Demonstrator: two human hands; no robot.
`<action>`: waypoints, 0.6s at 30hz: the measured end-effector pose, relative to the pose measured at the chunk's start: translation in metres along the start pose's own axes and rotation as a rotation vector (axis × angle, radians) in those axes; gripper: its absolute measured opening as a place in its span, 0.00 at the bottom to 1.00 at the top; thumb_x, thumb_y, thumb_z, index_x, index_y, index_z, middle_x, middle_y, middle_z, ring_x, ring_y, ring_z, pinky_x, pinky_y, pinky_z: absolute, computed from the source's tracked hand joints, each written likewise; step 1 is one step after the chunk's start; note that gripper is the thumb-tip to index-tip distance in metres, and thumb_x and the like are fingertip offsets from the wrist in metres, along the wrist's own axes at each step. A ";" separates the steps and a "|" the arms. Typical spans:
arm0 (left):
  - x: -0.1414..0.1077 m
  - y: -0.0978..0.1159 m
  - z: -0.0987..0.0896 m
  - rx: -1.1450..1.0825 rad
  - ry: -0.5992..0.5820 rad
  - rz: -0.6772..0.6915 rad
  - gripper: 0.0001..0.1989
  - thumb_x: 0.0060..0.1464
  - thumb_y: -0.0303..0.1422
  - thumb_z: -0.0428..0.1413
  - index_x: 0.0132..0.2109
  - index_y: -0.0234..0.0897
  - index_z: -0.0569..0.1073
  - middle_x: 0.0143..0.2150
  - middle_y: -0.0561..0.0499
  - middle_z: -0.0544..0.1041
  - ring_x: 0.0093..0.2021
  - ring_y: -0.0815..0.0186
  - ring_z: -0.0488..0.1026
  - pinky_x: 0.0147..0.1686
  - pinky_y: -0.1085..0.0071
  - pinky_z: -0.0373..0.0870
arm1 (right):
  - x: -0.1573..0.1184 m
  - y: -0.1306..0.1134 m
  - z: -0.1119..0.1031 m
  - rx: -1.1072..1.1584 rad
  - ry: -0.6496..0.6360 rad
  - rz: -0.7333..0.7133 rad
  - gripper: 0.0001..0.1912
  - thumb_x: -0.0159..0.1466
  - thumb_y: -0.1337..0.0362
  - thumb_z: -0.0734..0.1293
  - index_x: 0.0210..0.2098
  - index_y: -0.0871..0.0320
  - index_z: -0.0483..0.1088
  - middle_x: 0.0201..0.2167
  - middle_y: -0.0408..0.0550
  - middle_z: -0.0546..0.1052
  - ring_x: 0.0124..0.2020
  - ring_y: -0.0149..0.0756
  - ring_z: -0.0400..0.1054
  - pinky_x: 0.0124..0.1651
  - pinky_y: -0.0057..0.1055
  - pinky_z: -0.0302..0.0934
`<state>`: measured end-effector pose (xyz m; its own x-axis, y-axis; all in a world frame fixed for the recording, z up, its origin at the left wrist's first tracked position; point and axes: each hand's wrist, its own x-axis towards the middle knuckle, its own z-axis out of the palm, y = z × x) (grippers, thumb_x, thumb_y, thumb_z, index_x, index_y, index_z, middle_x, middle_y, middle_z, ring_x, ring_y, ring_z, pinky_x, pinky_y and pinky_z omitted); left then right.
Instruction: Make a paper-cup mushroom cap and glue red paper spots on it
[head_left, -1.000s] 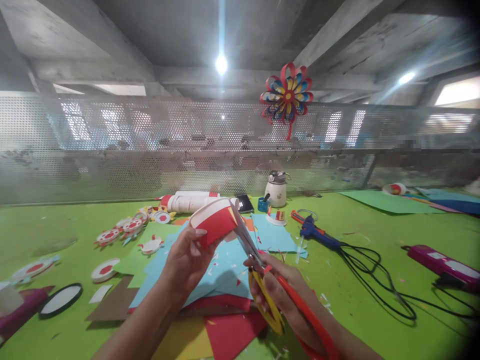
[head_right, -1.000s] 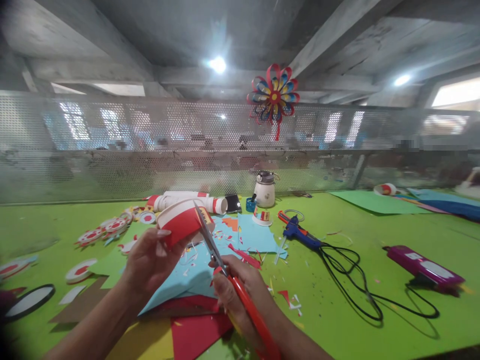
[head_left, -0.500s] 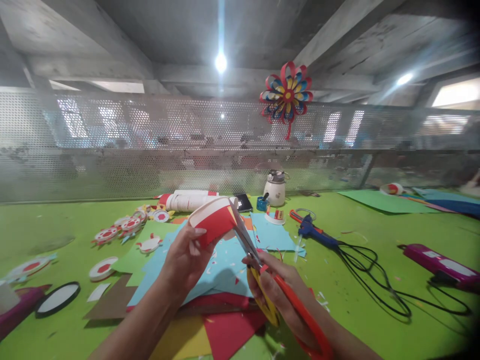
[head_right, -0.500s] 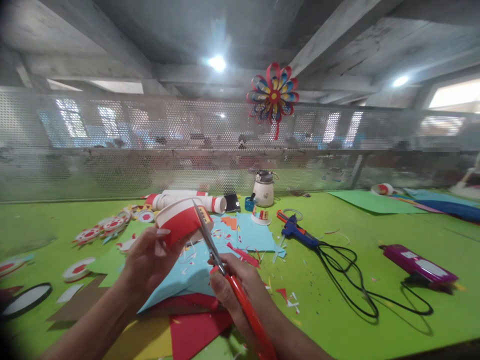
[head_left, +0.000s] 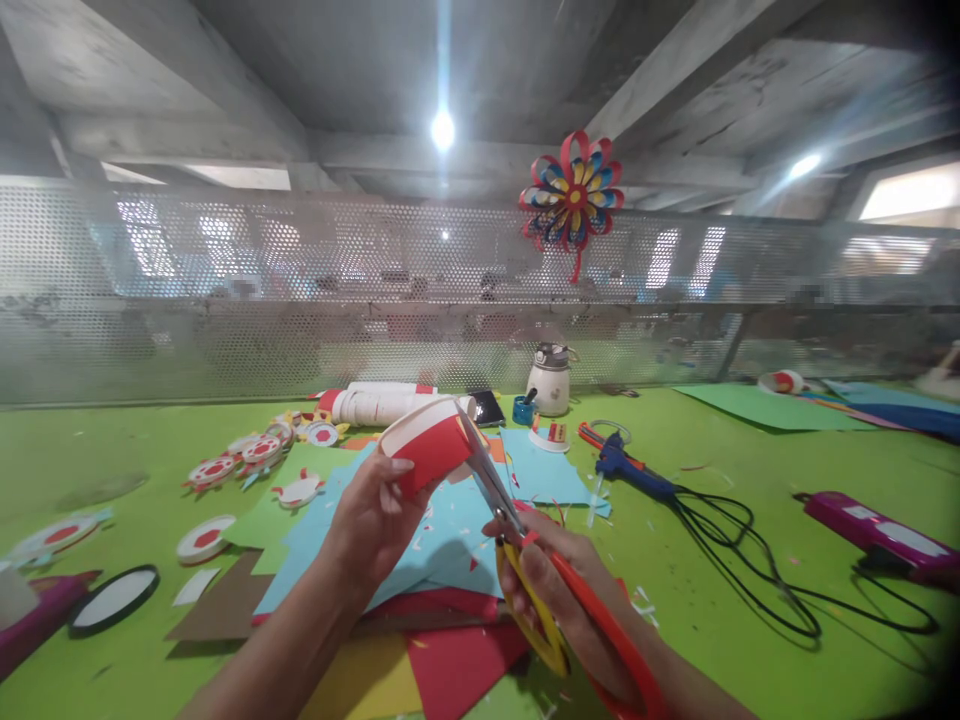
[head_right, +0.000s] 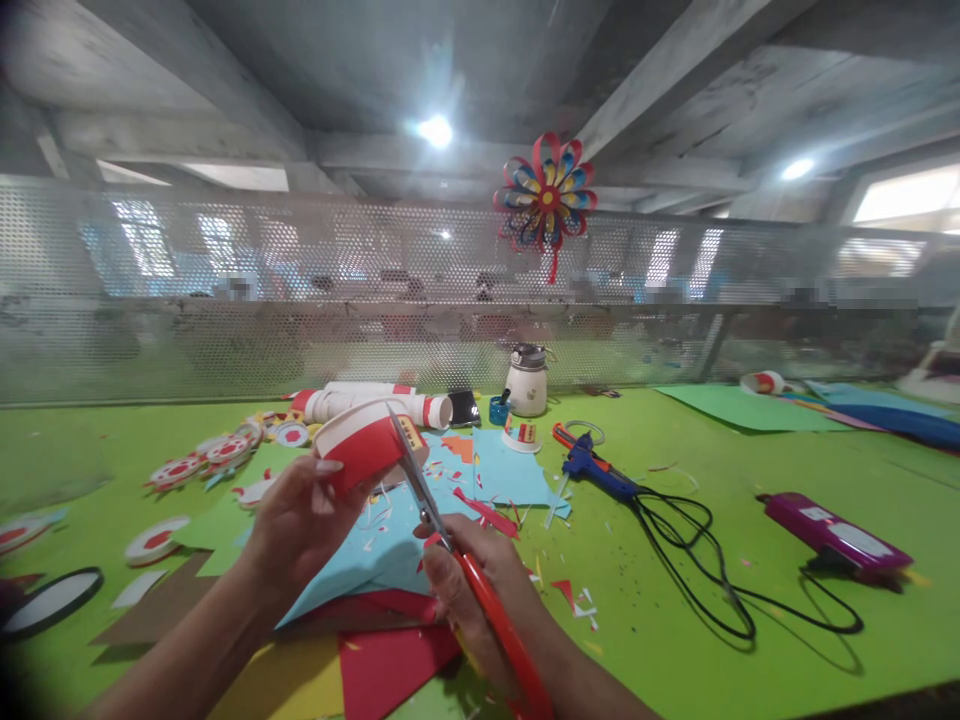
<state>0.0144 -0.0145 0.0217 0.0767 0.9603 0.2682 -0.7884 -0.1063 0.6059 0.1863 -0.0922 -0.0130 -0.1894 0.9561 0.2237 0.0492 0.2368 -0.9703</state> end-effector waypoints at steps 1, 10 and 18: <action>0.000 0.000 0.000 -0.002 0.001 -0.001 0.19 0.41 0.21 0.54 0.43 0.37 0.76 0.36 0.49 0.80 0.40 0.60 0.76 0.47 0.60 0.74 | 0.000 0.000 0.000 0.007 0.002 0.012 0.30 0.60 0.39 0.59 0.46 0.60 0.67 0.25 0.44 0.67 0.22 0.28 0.59 0.25 0.27 0.54; 0.001 0.000 0.001 -0.015 -0.016 -0.011 0.21 0.41 0.20 0.54 0.45 0.36 0.76 0.34 0.50 0.80 0.37 0.62 0.76 0.46 0.62 0.74 | 0.000 -0.002 0.003 0.051 -0.003 0.070 0.32 0.58 0.38 0.61 0.44 0.62 0.68 0.23 0.42 0.65 0.20 0.24 0.57 0.24 0.25 0.52; -0.001 0.000 0.003 -0.041 -0.016 -0.019 0.22 0.41 0.19 0.54 0.46 0.36 0.75 0.33 0.50 0.80 0.35 0.64 0.76 0.45 0.63 0.75 | 0.000 0.000 0.004 -0.006 0.026 0.074 0.32 0.59 0.38 0.59 0.43 0.63 0.68 0.21 0.42 0.66 0.19 0.25 0.57 0.22 0.24 0.52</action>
<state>0.0164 -0.0164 0.0237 0.1011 0.9579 0.2687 -0.8110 -0.0771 0.5800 0.1824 -0.0932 -0.0131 -0.1593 0.9751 0.1541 0.0679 0.1666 -0.9837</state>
